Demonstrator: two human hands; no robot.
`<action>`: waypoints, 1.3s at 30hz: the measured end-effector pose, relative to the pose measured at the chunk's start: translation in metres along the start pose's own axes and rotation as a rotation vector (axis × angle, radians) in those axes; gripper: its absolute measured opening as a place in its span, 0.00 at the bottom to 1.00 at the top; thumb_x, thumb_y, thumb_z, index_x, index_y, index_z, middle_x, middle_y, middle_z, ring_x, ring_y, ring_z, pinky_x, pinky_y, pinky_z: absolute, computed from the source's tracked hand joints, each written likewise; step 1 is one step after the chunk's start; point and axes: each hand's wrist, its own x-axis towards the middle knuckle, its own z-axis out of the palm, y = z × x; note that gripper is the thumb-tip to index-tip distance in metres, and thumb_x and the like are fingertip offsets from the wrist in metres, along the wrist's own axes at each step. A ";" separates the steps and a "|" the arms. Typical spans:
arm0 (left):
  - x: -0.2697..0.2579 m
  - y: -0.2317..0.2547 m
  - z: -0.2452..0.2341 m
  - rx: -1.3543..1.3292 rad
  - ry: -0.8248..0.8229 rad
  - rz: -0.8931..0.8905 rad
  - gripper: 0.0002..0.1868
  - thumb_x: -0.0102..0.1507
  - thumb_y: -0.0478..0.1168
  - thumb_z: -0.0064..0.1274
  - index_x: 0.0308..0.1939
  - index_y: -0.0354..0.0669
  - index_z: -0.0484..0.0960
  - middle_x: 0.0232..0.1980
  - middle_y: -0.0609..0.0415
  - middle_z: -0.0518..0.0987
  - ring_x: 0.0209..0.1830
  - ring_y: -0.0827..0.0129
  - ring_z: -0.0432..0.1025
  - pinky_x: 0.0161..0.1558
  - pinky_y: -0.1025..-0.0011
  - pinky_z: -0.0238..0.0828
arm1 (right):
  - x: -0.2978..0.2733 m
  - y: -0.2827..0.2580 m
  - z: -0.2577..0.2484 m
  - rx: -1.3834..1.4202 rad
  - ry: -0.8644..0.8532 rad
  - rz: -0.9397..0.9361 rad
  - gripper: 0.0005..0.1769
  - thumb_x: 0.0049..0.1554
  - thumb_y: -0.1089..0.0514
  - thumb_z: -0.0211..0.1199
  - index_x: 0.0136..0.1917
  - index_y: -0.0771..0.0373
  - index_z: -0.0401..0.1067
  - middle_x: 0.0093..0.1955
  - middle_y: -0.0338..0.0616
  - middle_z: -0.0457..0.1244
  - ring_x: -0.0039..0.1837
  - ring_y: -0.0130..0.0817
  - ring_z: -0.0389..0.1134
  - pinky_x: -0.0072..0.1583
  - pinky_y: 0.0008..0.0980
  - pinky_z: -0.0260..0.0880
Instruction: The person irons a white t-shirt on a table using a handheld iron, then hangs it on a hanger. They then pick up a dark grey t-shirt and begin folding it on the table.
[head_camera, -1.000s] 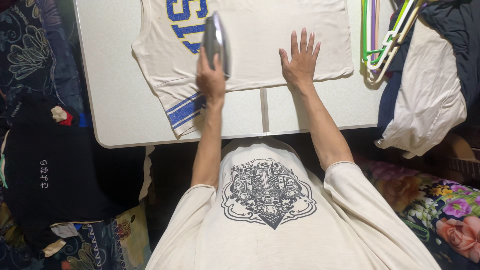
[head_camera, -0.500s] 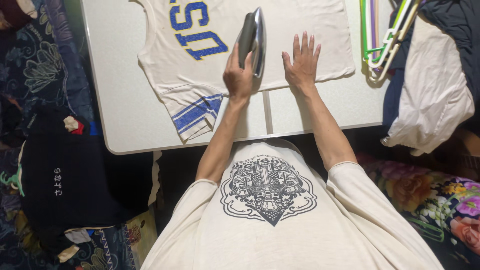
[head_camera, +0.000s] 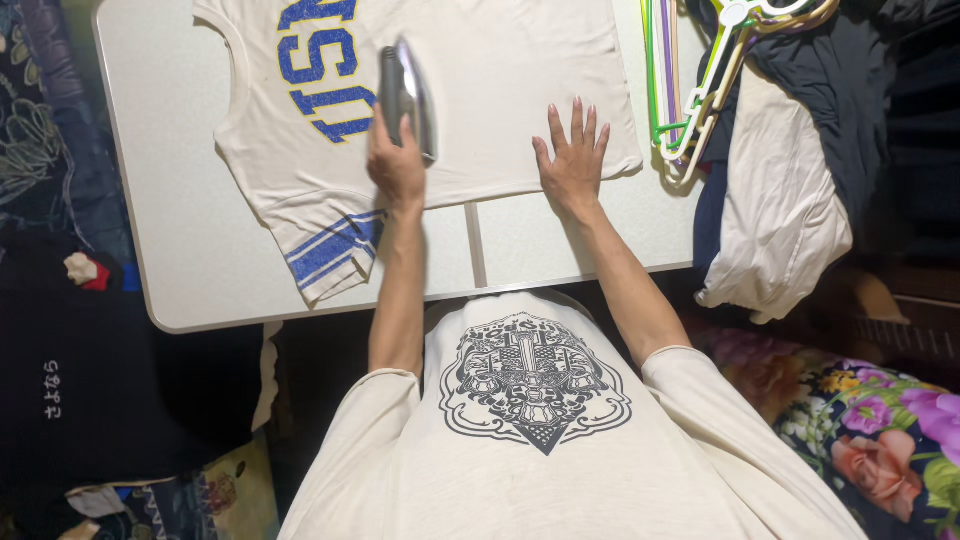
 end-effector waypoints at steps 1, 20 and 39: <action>0.003 -0.002 -0.004 -0.044 -0.011 -0.031 0.27 0.68 0.45 0.56 0.65 0.30 0.75 0.60 0.37 0.81 0.58 0.50 0.78 0.59 0.61 0.74 | 0.000 0.001 0.001 0.013 -0.008 -0.002 0.35 0.70 0.38 0.47 0.84 0.52 0.52 0.86 0.58 0.37 0.85 0.59 0.31 0.78 0.66 0.24; 0.010 -0.124 -0.021 0.078 -0.217 0.243 0.21 0.74 0.37 0.41 0.69 0.32 0.74 0.75 0.43 0.68 0.78 0.48 0.58 0.76 0.55 0.54 | 0.043 -0.226 0.050 0.678 0.097 -0.310 0.48 0.59 0.44 0.68 0.81 0.63 0.46 0.60 0.58 0.64 0.61 0.54 0.64 0.62 0.44 0.67; 0.011 -0.060 -0.009 0.233 -0.367 0.279 0.20 0.74 0.33 0.37 0.68 0.26 0.70 0.76 0.35 0.64 0.78 0.42 0.55 0.76 0.49 0.47 | 0.031 -0.071 0.003 0.275 0.185 -0.114 0.42 0.59 0.56 0.64 0.83 0.53 0.52 0.50 0.46 0.68 0.51 0.44 0.65 0.56 0.43 0.68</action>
